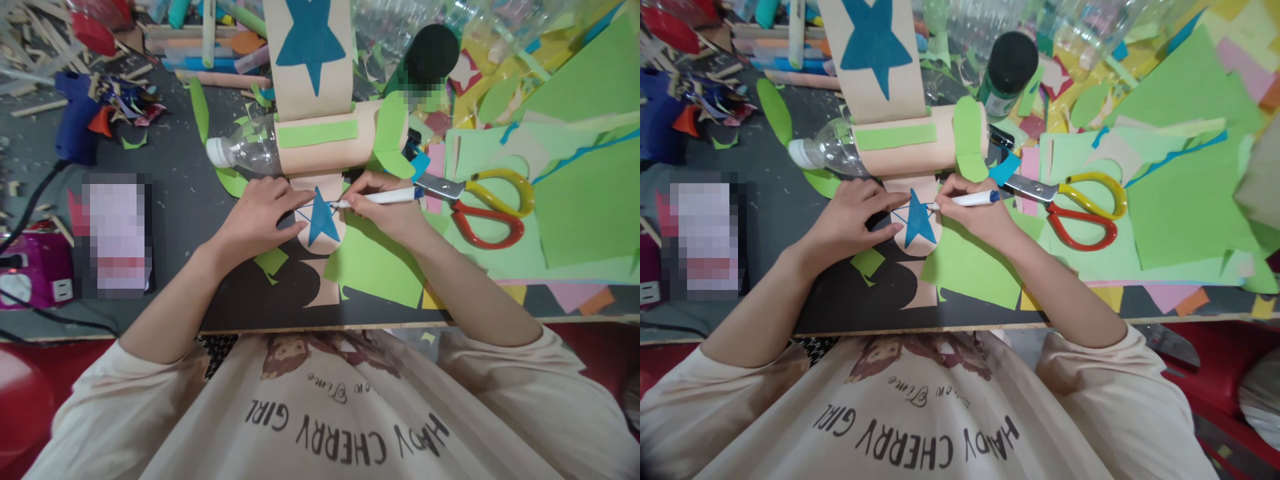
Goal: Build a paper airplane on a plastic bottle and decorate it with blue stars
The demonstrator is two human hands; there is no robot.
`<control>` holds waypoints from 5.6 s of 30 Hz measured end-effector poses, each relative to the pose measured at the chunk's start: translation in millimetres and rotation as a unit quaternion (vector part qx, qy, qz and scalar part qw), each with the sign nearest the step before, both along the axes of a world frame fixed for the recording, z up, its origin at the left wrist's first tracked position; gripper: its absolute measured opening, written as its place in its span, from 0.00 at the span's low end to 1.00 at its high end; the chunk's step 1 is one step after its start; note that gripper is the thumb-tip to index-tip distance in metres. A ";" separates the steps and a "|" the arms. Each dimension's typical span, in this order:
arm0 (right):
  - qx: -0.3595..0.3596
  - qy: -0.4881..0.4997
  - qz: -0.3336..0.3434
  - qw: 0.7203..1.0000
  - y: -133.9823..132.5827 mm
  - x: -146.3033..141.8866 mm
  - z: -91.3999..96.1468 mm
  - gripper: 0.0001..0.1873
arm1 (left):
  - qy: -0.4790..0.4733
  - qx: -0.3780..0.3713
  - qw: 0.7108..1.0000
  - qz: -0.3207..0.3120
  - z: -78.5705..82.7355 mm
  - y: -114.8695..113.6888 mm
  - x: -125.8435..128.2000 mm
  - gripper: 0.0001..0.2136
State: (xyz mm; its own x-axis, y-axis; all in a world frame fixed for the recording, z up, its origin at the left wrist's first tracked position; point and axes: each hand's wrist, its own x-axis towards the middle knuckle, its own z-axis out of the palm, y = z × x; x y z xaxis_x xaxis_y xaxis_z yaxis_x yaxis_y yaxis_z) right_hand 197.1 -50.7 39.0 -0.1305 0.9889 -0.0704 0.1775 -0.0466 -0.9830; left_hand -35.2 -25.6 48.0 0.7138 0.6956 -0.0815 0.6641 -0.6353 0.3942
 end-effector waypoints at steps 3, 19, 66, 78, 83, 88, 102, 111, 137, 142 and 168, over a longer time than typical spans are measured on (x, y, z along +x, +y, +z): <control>-0.001 -0.005 0.012 1.000 0.8 0.4 0.8 0.07 | 0.002 -0.001 1.000 0.002 -0.5 -0.1 0.0 0.19; -0.007 0.011 -0.001 1.000 0.0 0.7 0.1 0.08 | 0.002 -0.001 1.000 0.003 -0.4 -0.5 0.5 0.18; -0.022 -0.017 -0.019 0.999 0.6 0.7 3.0 0.08 | -0.004 -0.022 1.000 0.013 1.7 -0.2 -0.1 0.19; -0.013 -0.038 -0.039 0.998 0.1 1.4 0.3 0.13 | -0.009 -0.009 1.000 0.011 0.5 -0.6 -0.5 0.18; -0.023 -0.020 -0.021 0.999 1.6 2.0 1.9 0.11 | -0.005 -0.014 1.000 0.010 1.1 -0.6 0.3 0.19; -0.018 -0.056 -0.053 0.997 0.5 0.7 1.7 0.12 | -0.005 -0.006 1.000 0.006 1.3 -0.5 0.7 0.18; -0.048 -0.039 -0.076 0.995 2.4 0.4 3.7 0.10 | 0.001 -0.006 1.000 0.006 0.3 -0.8 -0.4 0.18; -0.026 -0.077 -0.051 0.995 1.1 1.3 1.9 0.10 | 0.005 -0.008 1.000 0.006 1.4 -0.6 0.4 0.18; -0.040 -0.102 -0.078 0.991 1.7 0.3 5.3 0.11 | 0.002 0.000 1.000 0.002 -0.5 -0.4 0.2 0.18; -0.043 -0.088 -0.094 0.991 1.2 -0.5 3.7 0.11 | 0.008 -0.010 1.000 0.009 1.3 -0.8 0.7 0.18; -0.035 -0.041 -0.120 0.991 1.9 1.7 3.0 0.11 | 0.006 -0.023 1.000 0.015 3.0 -0.6 0.8 0.19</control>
State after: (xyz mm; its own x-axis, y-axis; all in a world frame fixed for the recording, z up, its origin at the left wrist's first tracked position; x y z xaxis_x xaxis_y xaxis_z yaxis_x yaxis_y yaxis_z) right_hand 198.8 -48.9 42.0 0.1164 0.9833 -0.1399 0.2321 -0.1639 -0.9588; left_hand -34.4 -26.2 51.0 0.6917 0.7117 -0.1230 0.6873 -0.5963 0.4148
